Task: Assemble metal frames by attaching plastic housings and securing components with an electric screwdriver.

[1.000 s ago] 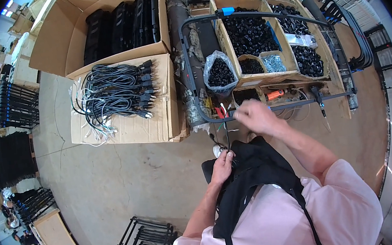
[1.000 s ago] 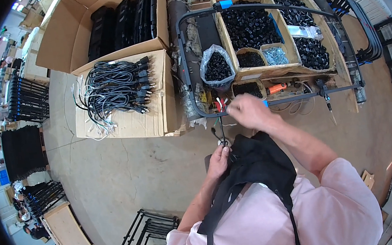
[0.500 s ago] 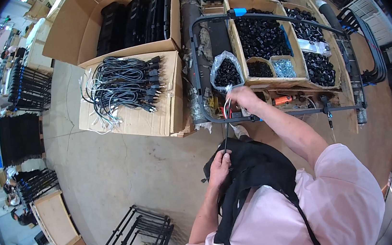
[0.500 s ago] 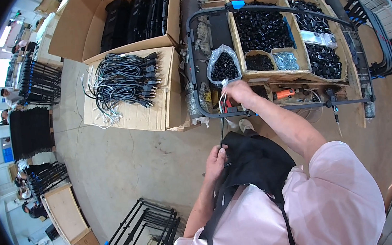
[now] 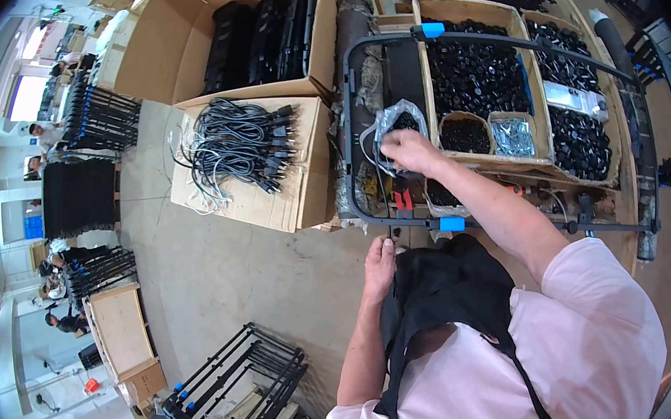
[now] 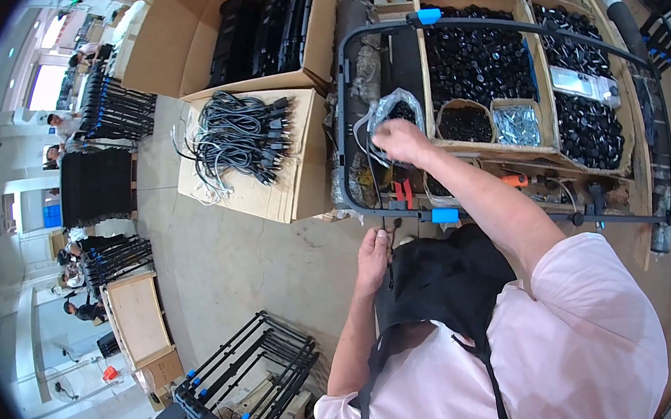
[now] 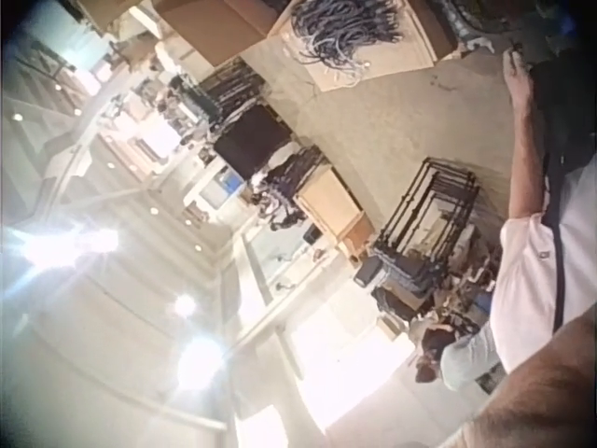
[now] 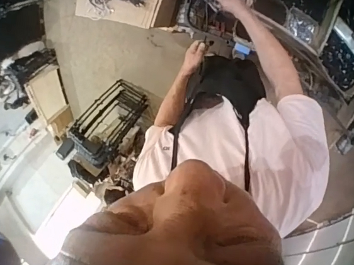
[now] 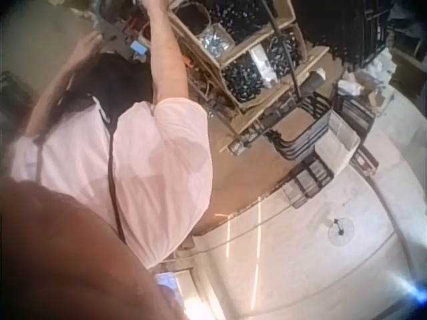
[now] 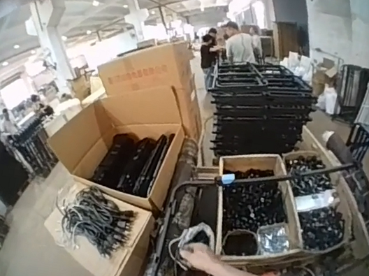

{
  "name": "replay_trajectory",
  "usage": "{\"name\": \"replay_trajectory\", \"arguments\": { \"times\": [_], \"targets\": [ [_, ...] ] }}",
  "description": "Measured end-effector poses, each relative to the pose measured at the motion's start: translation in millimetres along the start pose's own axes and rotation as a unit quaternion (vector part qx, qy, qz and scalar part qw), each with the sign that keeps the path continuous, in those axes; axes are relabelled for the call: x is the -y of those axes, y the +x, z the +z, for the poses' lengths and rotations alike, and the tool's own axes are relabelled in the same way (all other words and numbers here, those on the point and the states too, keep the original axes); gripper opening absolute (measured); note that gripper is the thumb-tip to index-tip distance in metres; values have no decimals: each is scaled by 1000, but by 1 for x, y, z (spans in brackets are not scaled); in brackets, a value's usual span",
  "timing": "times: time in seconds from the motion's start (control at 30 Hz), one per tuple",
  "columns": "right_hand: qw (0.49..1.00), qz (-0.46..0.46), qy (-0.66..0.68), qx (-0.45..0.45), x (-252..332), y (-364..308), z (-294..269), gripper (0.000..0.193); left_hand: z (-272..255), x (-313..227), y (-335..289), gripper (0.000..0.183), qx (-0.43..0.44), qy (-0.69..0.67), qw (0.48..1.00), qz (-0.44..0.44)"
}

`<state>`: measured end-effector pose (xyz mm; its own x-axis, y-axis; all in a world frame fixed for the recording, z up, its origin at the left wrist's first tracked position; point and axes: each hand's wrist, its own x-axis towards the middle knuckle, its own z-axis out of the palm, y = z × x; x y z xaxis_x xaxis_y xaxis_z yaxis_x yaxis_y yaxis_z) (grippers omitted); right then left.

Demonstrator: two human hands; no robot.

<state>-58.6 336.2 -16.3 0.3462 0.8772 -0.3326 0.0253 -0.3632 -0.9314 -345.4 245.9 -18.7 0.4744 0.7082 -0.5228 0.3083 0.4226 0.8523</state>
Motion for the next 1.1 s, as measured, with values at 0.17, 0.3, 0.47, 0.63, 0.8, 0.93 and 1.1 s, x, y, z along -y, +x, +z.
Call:
{"name": "replay_trajectory", "arguments": {
  "times": [0.17, 0.3, 0.47, 0.63, 0.8, 0.93, 1.1],
  "targets": [
    [995, 40, -17, 88, 21, -24, 30, 42, -5, 2, -1, 28, -4, -29, 999, -30],
    [970, -78, -229, -15, 0, 5, 44, 38, 1, -5, 9, 25, -4, -28, 1000, -12],
    [961, -85, -265, -4, 9, 14, 57, 40, 4, -8, 16, 22, -42, -67, 997, 14],
    [953, -96, -286, -6, 11, 14, 60, 40, 4, -18, 23, 22, -47, -24, 999, 2],
    [948, -92, -303, -13, 13, 13, 57, 40, 7, -14, 27, 25, -43, -44, 998, 0],
    [952, -83, -278, 94, 35, 10, 36, 39, 4, -9, 28, 20, -43, -130, 990, -19],
    [907, -70, -411, -62, 38, 25, -50, 23, 6, -21, 24, 21, -35, -124, 992, -21]
  ]
}}
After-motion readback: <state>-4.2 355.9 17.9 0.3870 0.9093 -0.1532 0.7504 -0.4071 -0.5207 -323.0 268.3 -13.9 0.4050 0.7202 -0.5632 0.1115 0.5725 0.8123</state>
